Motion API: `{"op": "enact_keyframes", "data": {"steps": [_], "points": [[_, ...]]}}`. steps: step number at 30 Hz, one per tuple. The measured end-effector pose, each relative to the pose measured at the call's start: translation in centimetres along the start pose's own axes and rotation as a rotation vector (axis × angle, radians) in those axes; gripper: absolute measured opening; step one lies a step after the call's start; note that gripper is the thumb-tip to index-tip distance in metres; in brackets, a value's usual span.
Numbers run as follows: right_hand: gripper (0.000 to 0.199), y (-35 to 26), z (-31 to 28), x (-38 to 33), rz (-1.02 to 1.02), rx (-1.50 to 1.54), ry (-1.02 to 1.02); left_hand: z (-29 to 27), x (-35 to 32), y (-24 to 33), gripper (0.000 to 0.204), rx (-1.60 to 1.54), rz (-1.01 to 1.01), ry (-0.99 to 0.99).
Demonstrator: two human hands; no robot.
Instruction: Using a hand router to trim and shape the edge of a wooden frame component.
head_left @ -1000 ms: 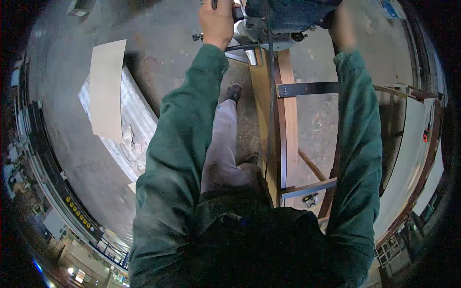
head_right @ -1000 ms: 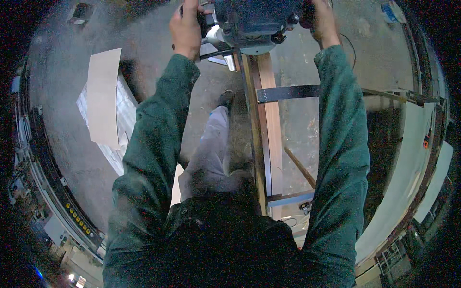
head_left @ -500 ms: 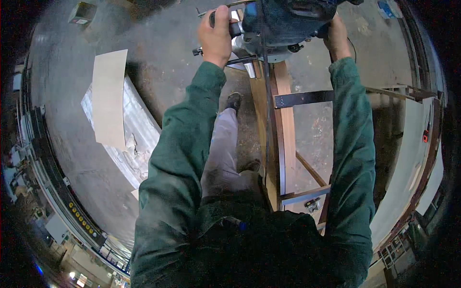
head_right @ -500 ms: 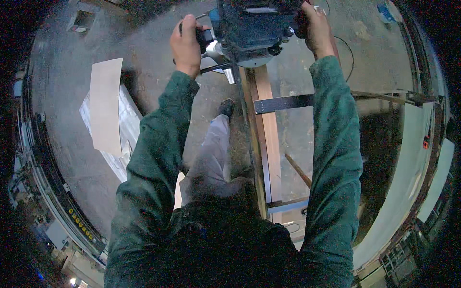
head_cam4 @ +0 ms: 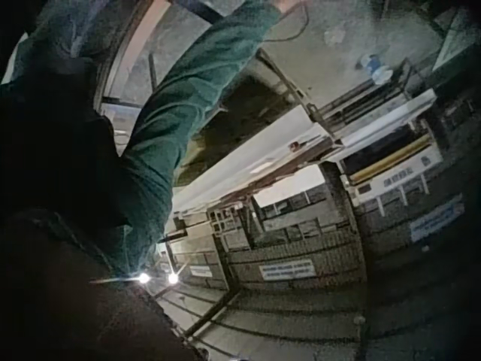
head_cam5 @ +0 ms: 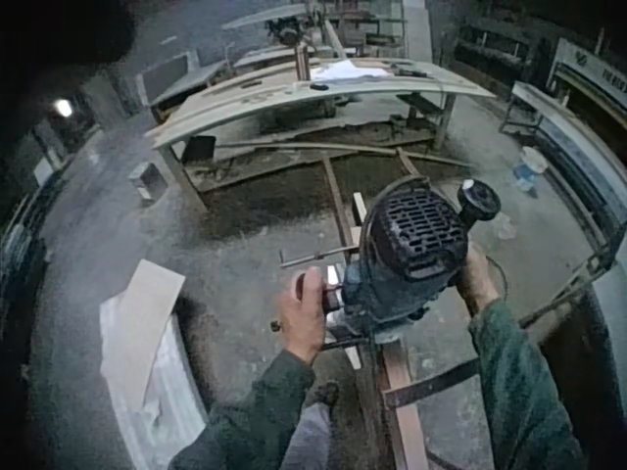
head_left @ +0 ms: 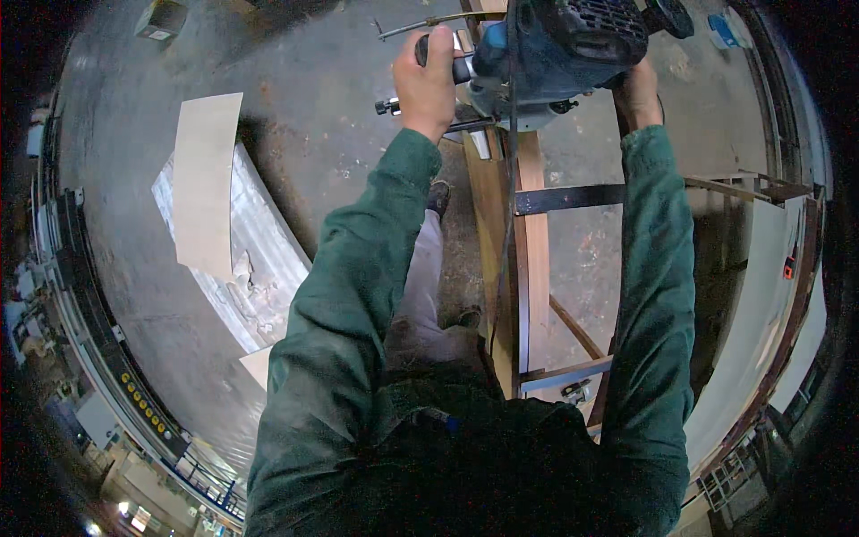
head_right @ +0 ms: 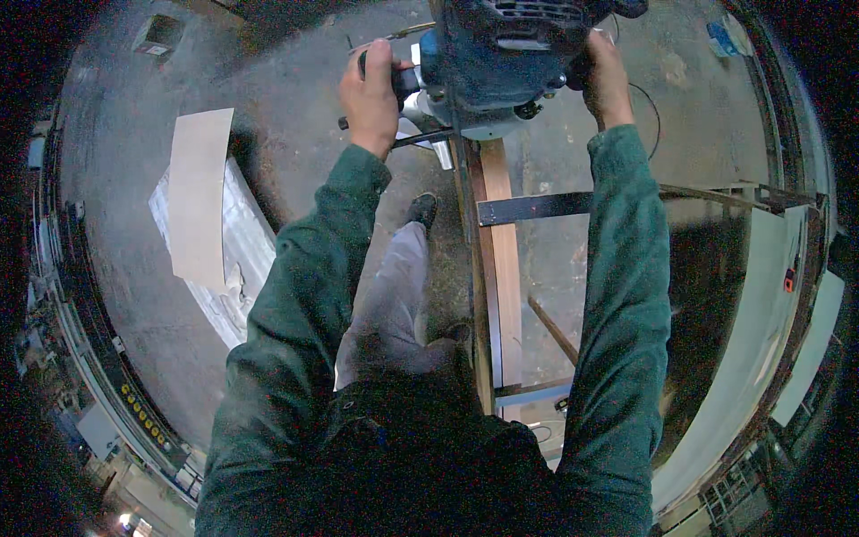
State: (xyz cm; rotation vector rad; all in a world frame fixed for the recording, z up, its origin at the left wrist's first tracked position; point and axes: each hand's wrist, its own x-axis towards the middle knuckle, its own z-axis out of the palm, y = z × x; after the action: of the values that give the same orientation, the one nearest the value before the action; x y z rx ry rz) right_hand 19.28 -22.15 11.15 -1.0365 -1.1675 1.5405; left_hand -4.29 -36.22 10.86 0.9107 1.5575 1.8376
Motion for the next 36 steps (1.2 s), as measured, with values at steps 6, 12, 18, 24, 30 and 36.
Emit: {"op": "enact_keyframes", "data": {"steps": [6,12,18,24,30,36], "points": [[0.031,0.3,-2.0,0.9,-0.004,0.043,-0.146,0.9,0.3,-0.4,0.042,-0.002,-0.005,-0.008],[0.033,0.0,-1.4,-0.5,0.046,0.029,0.010,0.7,0.5,-0.3,0.041,-0.017,0.001,-0.042],[0.030,-0.3,-1.2,-1.3,0.045,0.070,-0.026,0.6,-0.3,-0.1,0.037,-0.002,-0.043,-0.083],[0.027,0.2,-1.6,-2.8,0.025,-0.015,0.021,0.0,-1.9,-0.5,0.040,0.018,-0.016,-0.036],[0.023,0.1,-2.2,-4.8,0.029,-0.052,0.037,0.1,-4.2,1.0,0.042,0.026,-0.077,-0.037],[0.032,-0.2,-1.5,-6.9,0.033,0.009,0.079,-0.3,-5.4,1.4,0.040,-0.008,-0.140,-0.044]]}}
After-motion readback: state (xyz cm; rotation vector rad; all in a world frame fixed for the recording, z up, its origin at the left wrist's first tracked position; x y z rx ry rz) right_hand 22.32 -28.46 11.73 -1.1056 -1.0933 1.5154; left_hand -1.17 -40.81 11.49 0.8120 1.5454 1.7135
